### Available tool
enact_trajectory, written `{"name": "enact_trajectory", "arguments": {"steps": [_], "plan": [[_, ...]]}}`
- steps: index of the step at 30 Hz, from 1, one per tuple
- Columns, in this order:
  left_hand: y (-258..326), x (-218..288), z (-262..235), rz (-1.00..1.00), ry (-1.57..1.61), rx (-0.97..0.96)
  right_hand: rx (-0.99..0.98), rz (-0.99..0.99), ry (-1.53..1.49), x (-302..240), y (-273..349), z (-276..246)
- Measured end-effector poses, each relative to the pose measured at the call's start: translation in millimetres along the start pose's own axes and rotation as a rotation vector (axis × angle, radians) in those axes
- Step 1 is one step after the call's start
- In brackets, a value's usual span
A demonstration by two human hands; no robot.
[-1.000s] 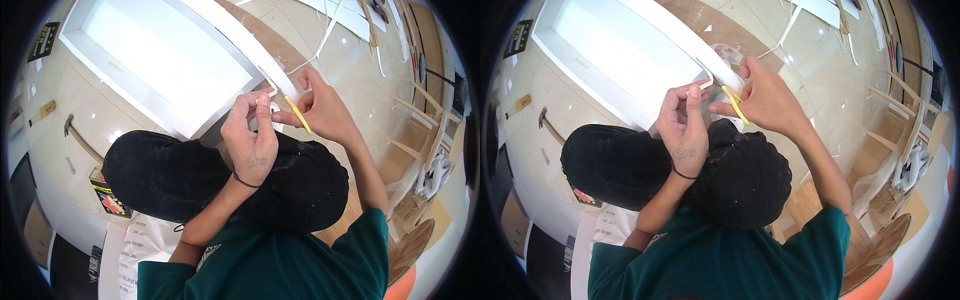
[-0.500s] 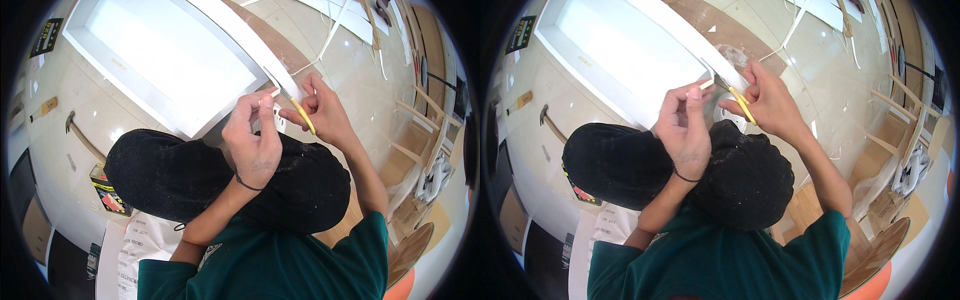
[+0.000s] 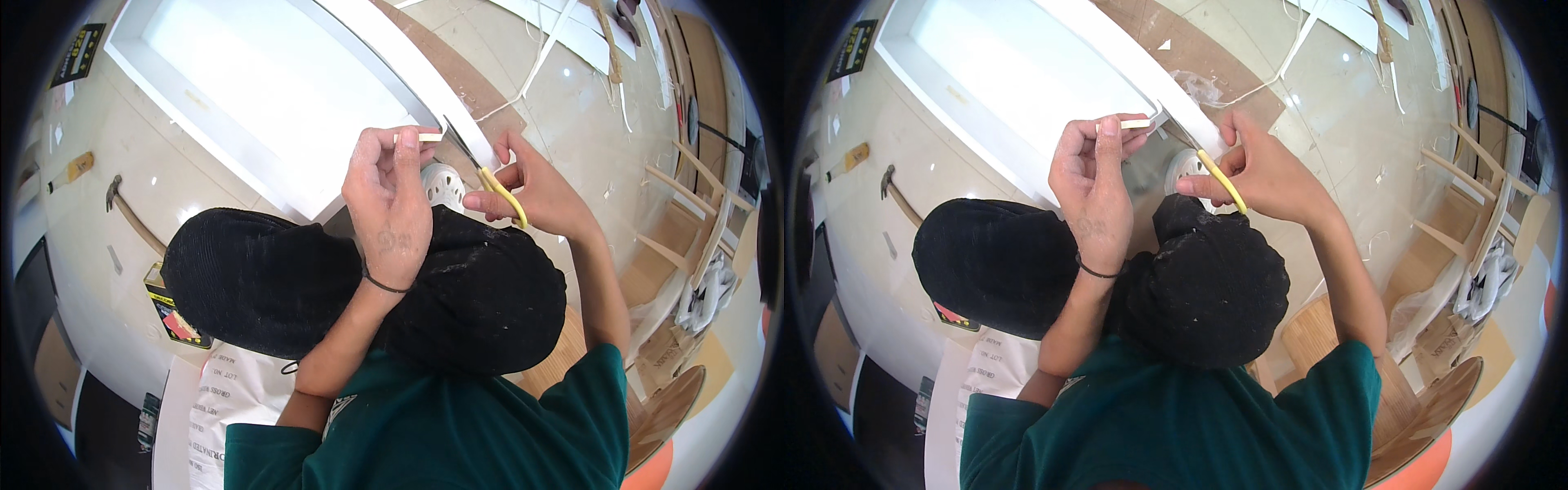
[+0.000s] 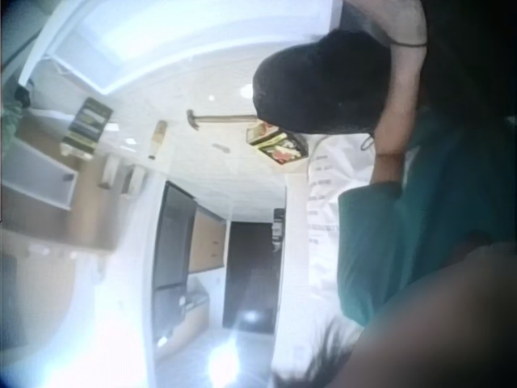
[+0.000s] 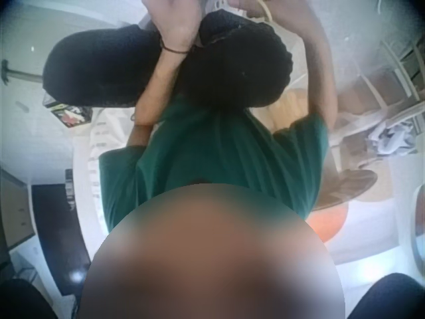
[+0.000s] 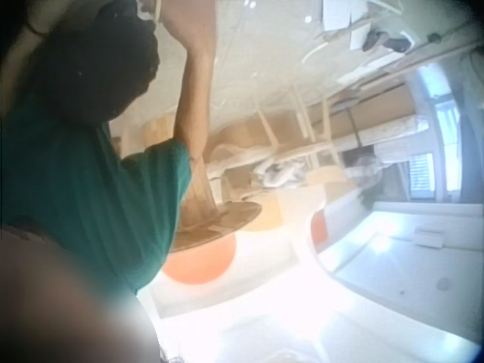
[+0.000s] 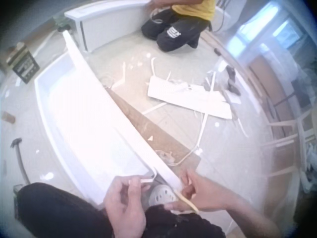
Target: The person sits on the floor and uses a utility knife to trim excess edge banding from a white furniture frame. They then switch to scissors to cut and refine the edges of the banding.
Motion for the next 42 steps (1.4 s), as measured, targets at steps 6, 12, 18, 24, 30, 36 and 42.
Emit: {"name": "enact_trajectory", "arguments": {"steps": [6,12,18,24,30,36,42], "plan": [[-9.1,-0.2,-1.3,-0.027,-0.023,0.002,-0.029,0.040,-0.070,17.4,13.5,-6.3],[-11.5,-13.0,3.9,-0.116,0.016,-0.006,0.501,-0.417,0.059,-8.5,16.4,-48.9],[-8.7,-13.1,11.5,-0.105,0.066,-0.059,0.586,-0.585,0.361,-16.2,-9.4,-14.6],[-6.8,-15.2,9.7,-0.063,0.013,-0.029,0.725,-0.643,0.458,-19.2,-8.2,-5.6],[-9.2,-12.8,3.6,-0.016,-0.029,0.020,0.609,-0.585,0.067,-32.3,15.5,-28.2],[-15.2,-17.8,5.4,-0.076,0.114,0.018,0.001,-0.126,-0.228,-3.2,9.6,-5.0],[-14.4,-8.7,6.4,0.023,-0.061,0.044,-0.158,-0.032,-0.069,5.6,2.6,6.0]]}}
Point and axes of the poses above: each hand's wrist, its own y-axis away from the middle knuckle, its own z-axis out of the palm, x = y × z, the point moved 8 cm from there along -y, towards the middle knuckle, and after that the axes turned 8 degrees about -z, right-handed, at the moved point
